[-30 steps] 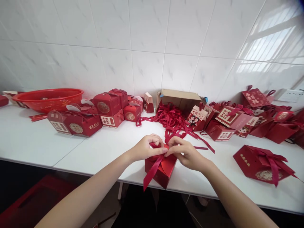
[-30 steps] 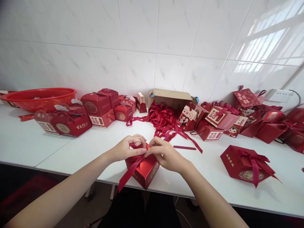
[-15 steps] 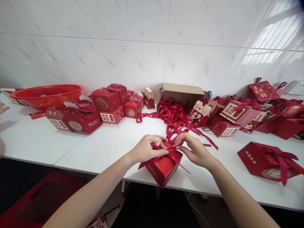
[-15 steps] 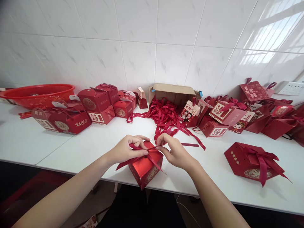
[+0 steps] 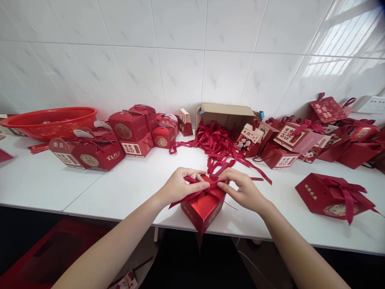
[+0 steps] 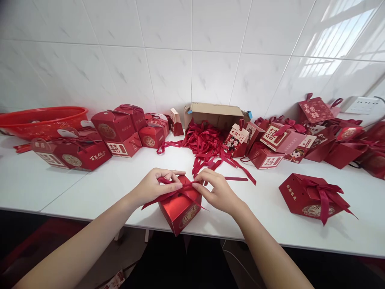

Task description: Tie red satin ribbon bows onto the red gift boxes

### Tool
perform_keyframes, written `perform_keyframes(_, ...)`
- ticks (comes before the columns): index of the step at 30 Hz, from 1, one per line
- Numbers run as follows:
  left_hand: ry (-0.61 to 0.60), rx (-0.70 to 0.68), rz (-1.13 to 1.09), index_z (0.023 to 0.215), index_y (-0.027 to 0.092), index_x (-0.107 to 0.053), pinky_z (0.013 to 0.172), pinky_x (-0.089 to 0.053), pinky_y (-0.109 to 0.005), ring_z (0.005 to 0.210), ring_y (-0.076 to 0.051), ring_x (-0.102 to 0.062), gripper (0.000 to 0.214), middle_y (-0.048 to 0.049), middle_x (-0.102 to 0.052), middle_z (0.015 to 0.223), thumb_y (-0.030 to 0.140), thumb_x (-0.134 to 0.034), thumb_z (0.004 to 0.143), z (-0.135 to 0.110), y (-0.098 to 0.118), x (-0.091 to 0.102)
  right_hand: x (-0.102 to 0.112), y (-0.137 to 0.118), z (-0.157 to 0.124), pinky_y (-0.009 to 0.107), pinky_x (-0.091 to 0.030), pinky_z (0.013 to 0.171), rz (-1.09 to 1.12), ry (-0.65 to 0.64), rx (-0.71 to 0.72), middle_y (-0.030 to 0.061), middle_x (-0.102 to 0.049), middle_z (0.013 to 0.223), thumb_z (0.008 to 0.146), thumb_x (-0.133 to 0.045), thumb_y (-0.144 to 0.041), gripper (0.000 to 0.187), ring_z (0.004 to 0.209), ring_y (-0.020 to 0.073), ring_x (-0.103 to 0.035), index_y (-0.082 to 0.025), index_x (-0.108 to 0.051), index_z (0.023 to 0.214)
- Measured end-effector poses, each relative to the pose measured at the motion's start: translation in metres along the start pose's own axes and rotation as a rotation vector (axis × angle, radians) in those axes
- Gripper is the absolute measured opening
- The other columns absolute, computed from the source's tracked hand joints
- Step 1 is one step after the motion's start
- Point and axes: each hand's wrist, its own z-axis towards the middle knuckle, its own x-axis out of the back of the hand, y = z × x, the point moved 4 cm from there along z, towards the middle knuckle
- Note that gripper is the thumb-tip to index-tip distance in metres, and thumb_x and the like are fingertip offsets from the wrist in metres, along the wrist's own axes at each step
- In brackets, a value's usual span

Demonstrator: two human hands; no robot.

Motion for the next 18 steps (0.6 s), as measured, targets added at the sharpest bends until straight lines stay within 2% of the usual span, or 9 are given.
perform_keyframes(4,0.010,0.025,0.000,0.063,0.018,-0.068,0.099,-0.044,-0.041,0.117,-0.029,-0.058,0.020,-0.0092,-0.076,0.086,0.034,-0.071,0.074,0.0013,0.0004,-0.0006,-0.0030,0.0006,0.0016,0.029,-0.043,0.065,0.046,0.062,-0.027,0.0026,-0.058,0.077,0.090,-0.053,-0.025,0.012,0.070,0.0151,-0.053,-0.020,-0.056,0.080)
perform_keyframes(7,-0.014,0.026,0.032,0.066,0.018,-0.070,0.107,-0.035,-0.046,0.119,-0.030,-0.056,0.016,-0.0092,-0.076,0.088,0.033,-0.071,0.073,0.0019,0.0004,-0.0012,-0.0011,-0.0011,0.0032,0.031,-0.045,0.070,0.058,0.071,-0.018,0.0043,-0.060,0.082,0.090,-0.053,-0.026,0.011,0.077,0.0168,-0.055,-0.020,-0.055,0.080)
perform_keyframes(11,-0.017,0.015,0.010,0.050,0.020,-0.059,0.115,-0.020,-0.048,0.116,-0.030,-0.059,0.027,-0.0055,-0.076,0.076,0.032,-0.072,0.071,0.0028,-0.0017,-0.0015,0.0021,-0.0034,0.0045,0.033,-0.043,0.071,-0.036,0.035,-0.002,0.0042,-0.061,0.081,0.090,-0.053,-0.024,0.013,0.076,0.0175,-0.055,-0.021,-0.053,0.078)
perform_keyframes(16,-0.042,-0.003,0.075,0.051,0.020,-0.058,0.116,-0.010,-0.051,0.114,-0.030,-0.061,0.026,-0.0033,-0.075,0.070,0.030,-0.072,0.070,0.0023,-0.0012,-0.0006,0.0047,-0.0025,0.0042,0.034,-0.042,0.071,-0.089,0.056,0.008,0.0041,-0.063,0.080,0.090,-0.053,-0.026,0.015,0.079,0.0183,-0.057,-0.021,-0.053,0.076)
perform_keyframes(18,-0.060,-0.003,0.082,0.046,0.021,-0.051,0.116,-0.008,-0.051,0.114,-0.030,-0.061,0.033,-0.0029,-0.074,0.068,0.029,-0.072,0.070,0.0015,-0.0012,0.0001,0.0041,-0.0011,0.0034,0.033,-0.042,0.071,-0.090,0.052,-0.001,0.0040,-0.063,0.081,0.091,-0.053,-0.027,0.016,0.079,0.0183,-0.057,-0.021,-0.054,0.077)
